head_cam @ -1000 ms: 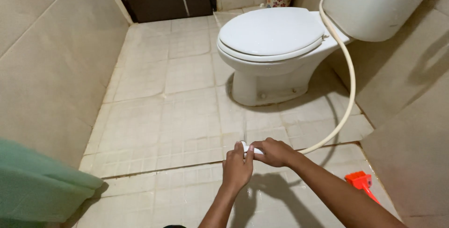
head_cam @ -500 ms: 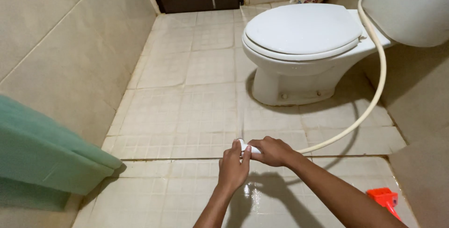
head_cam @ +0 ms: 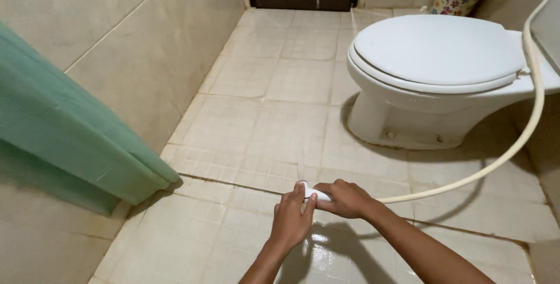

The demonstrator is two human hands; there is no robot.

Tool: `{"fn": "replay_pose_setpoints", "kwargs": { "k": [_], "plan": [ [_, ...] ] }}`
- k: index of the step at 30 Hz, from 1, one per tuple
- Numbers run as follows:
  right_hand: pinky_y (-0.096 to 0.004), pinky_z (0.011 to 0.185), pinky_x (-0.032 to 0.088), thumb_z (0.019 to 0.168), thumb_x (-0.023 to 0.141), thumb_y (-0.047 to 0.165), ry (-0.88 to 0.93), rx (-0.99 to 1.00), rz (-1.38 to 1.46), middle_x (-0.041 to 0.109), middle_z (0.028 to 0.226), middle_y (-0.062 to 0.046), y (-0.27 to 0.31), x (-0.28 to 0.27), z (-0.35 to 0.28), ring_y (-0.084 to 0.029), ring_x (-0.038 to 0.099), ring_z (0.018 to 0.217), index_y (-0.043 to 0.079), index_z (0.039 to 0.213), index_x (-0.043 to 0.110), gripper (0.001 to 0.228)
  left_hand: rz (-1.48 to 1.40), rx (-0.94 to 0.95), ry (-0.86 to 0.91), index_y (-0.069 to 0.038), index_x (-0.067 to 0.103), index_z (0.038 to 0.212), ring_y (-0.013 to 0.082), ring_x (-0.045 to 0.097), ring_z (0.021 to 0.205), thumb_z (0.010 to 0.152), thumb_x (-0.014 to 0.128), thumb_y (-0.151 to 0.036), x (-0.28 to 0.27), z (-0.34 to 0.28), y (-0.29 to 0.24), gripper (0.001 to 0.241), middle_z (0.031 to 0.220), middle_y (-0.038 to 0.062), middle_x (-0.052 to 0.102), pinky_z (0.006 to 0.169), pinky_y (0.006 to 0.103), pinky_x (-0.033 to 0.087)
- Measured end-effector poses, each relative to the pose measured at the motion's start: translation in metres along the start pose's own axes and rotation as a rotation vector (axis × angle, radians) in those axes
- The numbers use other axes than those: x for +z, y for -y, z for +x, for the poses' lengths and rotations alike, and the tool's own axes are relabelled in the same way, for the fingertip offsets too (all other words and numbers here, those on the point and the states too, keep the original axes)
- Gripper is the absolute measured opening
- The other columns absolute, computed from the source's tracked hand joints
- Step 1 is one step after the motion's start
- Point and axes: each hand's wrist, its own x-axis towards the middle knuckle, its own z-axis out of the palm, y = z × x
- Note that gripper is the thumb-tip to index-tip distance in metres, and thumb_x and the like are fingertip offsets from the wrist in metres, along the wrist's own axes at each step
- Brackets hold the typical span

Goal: The person uses a handheld bidet sprayer to rinse the tiled floor of a bathroom. They direct the water stream across the floor tiles, around the base of the toilet, and into the shower area, moving the sprayer back and forth to cover different sections of the room.

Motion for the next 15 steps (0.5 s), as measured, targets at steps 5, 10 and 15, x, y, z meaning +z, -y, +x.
{"fn": "replay_pose_setpoints", "kwargs": {
  "k": [5, 10, 15],
  "plan": [
    [-0.047, 0.075, 0.056, 0.089, 0.058, 0.059, 0.013, 0.019, -0.014, 0.073, 0.079, -0.012, 0.004, -0.001, 0.006, -0.03, 0.072, 0.077, 0.023, 0.118, 0.068, 0.048, -0.046, 0.025, -0.049, 0.005, 0.045, 0.148, 0.0351, 0.05, 0.136, 0.104, 0.048, -0.04, -0.002, -0.003, 0.005, 0.063, 0.15, 0.022, 0.051, 0.109, 0.046, 0.039],
    [-0.048, 0.075, 0.056, 0.089, 0.06, 0.056, -0.013, -0.027, -0.03, 0.073, 0.084, -0.011, 0.011, -0.001, 0.01, -0.032, 0.071, 0.081, 0.024, 0.121, 0.067, 0.046, -0.066, 0.012, -0.075, 0.005, 0.044, 0.148, 0.0339, 0.055, 0.13, 0.102, 0.05, -0.039, -0.012, -0.005, 0.0, 0.064, 0.147, 0.021, 0.054, 0.108, 0.0446, 0.043],
    [-0.05, 0.078, 0.054, 0.094, 0.059, 0.051, -0.058, -0.126, -0.085, 0.072, 0.086, -0.015, 0.0, 0.012, 0.022, -0.035, 0.068, 0.087, 0.025, 0.128, 0.064, 0.044, -0.042, -0.068, -0.109, 0.007, 0.042, 0.148, 0.0339, 0.055, 0.128, 0.101, 0.052, -0.038, -0.003, -0.007, 0.006, 0.065, 0.148, 0.023, 0.052, 0.105, 0.0468, 0.041]
  ]
}}
